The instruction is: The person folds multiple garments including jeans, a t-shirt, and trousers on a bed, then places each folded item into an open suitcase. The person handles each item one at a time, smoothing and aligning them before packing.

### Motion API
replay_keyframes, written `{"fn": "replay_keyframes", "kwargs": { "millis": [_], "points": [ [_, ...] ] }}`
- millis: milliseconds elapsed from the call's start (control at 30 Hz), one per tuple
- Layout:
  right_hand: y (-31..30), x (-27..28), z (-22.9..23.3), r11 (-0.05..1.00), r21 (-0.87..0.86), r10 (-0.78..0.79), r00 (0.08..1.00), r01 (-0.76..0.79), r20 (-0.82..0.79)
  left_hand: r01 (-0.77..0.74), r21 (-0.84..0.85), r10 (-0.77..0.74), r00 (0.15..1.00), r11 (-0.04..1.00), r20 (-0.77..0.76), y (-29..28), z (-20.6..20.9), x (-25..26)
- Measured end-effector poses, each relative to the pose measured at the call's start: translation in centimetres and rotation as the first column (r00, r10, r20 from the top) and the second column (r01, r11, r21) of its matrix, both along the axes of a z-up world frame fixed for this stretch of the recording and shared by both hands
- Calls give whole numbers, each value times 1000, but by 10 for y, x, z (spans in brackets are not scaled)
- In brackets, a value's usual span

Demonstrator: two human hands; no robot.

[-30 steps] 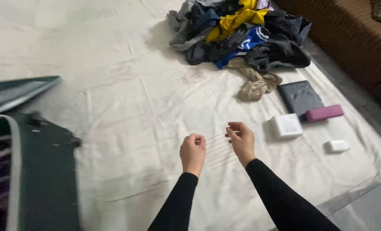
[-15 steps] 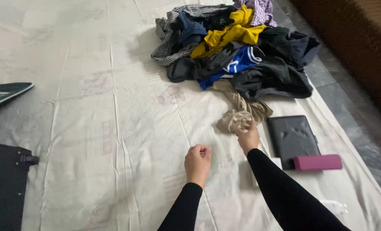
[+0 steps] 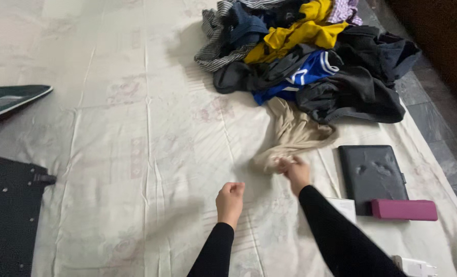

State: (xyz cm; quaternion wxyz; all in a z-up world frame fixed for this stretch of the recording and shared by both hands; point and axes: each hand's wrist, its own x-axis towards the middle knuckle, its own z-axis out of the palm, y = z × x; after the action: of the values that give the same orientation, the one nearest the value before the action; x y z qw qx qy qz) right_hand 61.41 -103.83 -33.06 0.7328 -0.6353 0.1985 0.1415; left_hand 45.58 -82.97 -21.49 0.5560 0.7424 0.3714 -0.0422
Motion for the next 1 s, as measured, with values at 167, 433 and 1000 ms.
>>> {"fn": "replay_keyframes", "kwargs": {
  "millis": [167,433,1000],
  "points": [
    [99,-85,30,982,166,97,994,-86,-57,-257,-461,203,965,850,-163,43,13,-23],
    [224,-224,70,896,58,443,893,-439,-82,-476,-401,524,852,783,12,196,-60,-84],
    [306,-273,51,760,-623,-261,965,185,-32,324,539,-309,943,778,-122,364,-33,-124]
  ]
}}
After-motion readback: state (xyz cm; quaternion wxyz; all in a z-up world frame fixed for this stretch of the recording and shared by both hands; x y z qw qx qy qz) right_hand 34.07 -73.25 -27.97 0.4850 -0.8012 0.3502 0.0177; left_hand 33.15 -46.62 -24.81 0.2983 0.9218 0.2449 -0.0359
